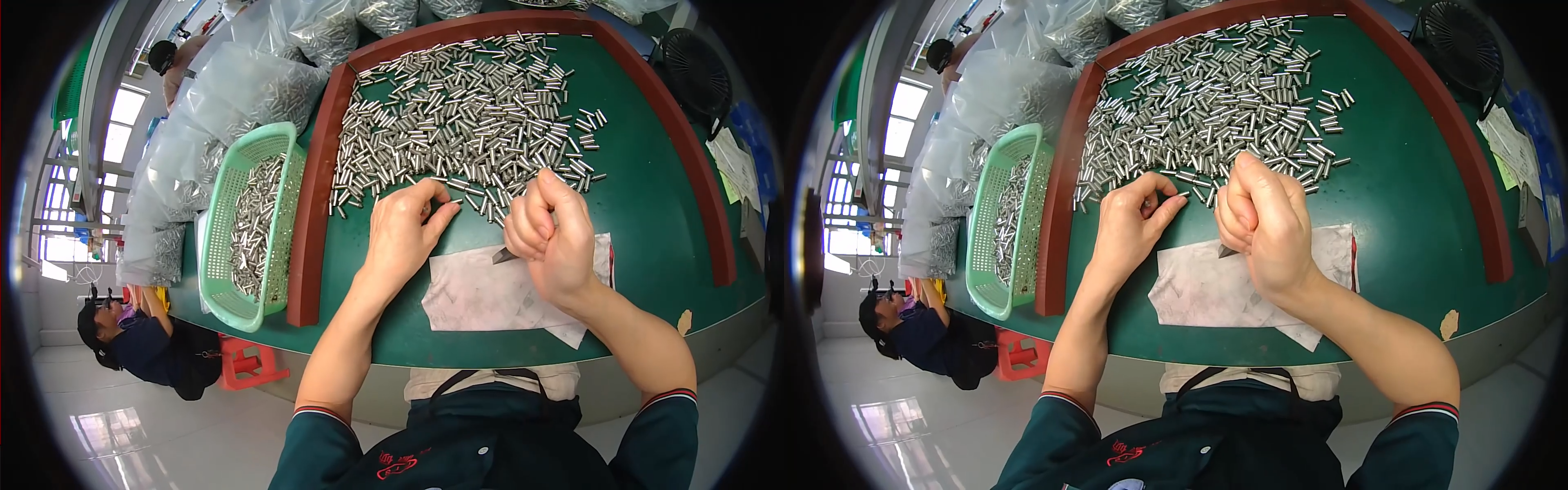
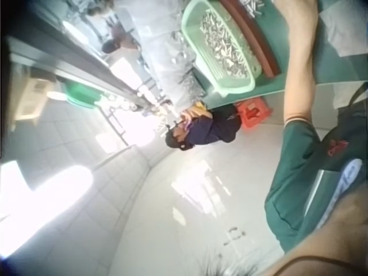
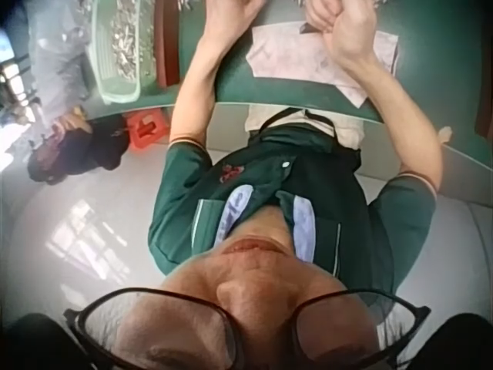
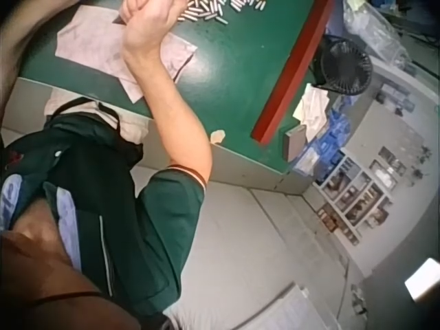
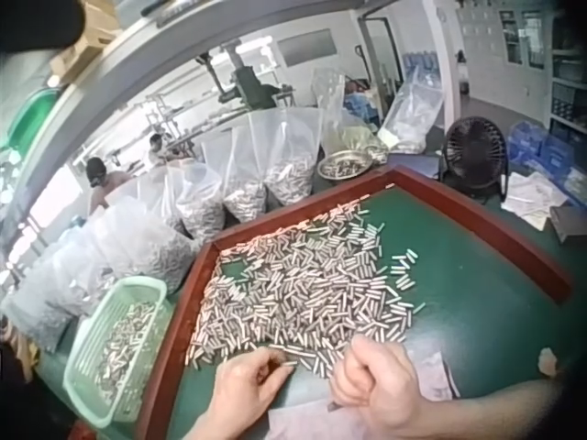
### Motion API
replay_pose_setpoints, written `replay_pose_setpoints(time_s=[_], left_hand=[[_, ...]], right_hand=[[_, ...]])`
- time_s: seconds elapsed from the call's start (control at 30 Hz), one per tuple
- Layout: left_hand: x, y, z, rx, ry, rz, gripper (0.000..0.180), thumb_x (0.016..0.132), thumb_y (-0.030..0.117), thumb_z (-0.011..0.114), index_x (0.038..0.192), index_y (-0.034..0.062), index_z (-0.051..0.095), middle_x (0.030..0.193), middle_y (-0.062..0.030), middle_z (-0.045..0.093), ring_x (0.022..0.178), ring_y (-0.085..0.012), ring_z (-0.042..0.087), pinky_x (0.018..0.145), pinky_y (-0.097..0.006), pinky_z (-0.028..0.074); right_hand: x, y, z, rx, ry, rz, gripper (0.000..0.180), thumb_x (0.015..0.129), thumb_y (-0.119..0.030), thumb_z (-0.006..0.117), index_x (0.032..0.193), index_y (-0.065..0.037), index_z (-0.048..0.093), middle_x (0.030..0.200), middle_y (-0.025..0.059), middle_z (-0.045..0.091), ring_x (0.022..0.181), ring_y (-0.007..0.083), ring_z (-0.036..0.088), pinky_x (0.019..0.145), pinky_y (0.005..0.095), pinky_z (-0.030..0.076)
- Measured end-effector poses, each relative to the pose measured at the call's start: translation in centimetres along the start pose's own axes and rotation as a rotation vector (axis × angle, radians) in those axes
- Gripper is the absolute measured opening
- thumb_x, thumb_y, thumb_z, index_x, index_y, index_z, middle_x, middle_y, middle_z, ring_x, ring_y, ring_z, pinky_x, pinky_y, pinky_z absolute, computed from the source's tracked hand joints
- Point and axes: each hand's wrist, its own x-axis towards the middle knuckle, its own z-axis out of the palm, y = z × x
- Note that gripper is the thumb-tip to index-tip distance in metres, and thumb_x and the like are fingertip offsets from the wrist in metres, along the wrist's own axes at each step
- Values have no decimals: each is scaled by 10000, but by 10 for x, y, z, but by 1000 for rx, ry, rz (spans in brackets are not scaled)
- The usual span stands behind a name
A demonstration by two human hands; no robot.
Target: Wiping small cylindrical metal components with a cloth at a factory workbench.
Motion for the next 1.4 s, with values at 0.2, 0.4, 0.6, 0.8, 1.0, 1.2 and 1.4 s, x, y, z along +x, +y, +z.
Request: replay_pose_setpoints(time_s=[0.2, 0.4, 0.6, 0.8, 1.0, 1.2, 1.4], left_hand=[[-3, -1, -3, -512, -58, -120, 99, 747, 84, 620, 751, 23, 543, 598, 18, 457, 545, -62, 409, 490, -194, 339], [-6, -15, -12, -1578, -395, -434, 113, 821, 144, 552, 883, 58, 513, 749, -48, 489, 534, -45, 318, 474, -157, 281], [-6, -12, -10, -1427, -348, -437, 119, 828, 92, 528, 922, 18, 537, 766, -63, 554, 567, -45, 392, 511, -186, 313], [-6, -12, -10, -1429, -375, -449, 123, 843, 107, 508, 924, 19, 536, 760, -58, 550, 550, -44, 365, 506, -184, 308], [-7, -12, -9, -1416, -386, -437, 136, 860, 118, 480, 936, 16, 529, 767, -66, 535, 538, -39, 349, 483, -164, 298], [-10, -5, -13, -1424, -435, -458, 142, 862, 137, 483, 929, 20, 530, 757, -76, 543, 521, -38, 342, 467, -160, 287], [-24, 23, -17, -484, -404, -3, 115, 816, 106, 542, 809, -7, 524, 621, -1, 507, 519, -54, 429, 449, -210, 343]], right_hand=[[0, -2, 1, -10, -3, 0, 402, 895, -229, 317, 515, -103, 282, 419, -18, 274, 372, 55, 194, 353, 212, 160], [0, -1, 0, -3, -1, 7, 406, 893, -228, 321, 510, -103, 277, 417, -18, 275, 368, 55, 195, 352, 210, 160], [0, -1, 0, -3, 6, 12, 412, 897, -238, 322, 511, -102, 277, 418, -20, 274, 367, 54, 194, 350, 211, 156], [0, -2, 0, -3, 10, 14, 413, 897, -241, 324, 511, -101, 277, 417, -19, 273, 366, 55, 194, 351, 213, 158], [-1, -2, 0, -9, 23, 22, 411, 895, -235, 324, 509, -102, 275, 418, -18, 273, 365, 56, 195, 352, 214, 159], [-1, -1, 0, -1, 18, 27, 405, 891, -229, 324, 509, -102, 275, 418, -17, 275, 365, 56, 197, 353, 212, 164], [1, -3, 1, -64, 25, 21, 424, 903, -265, 284, 505, -119, 270, 402, -17, 249, 349, 68, 170, 352, 222, 173]])
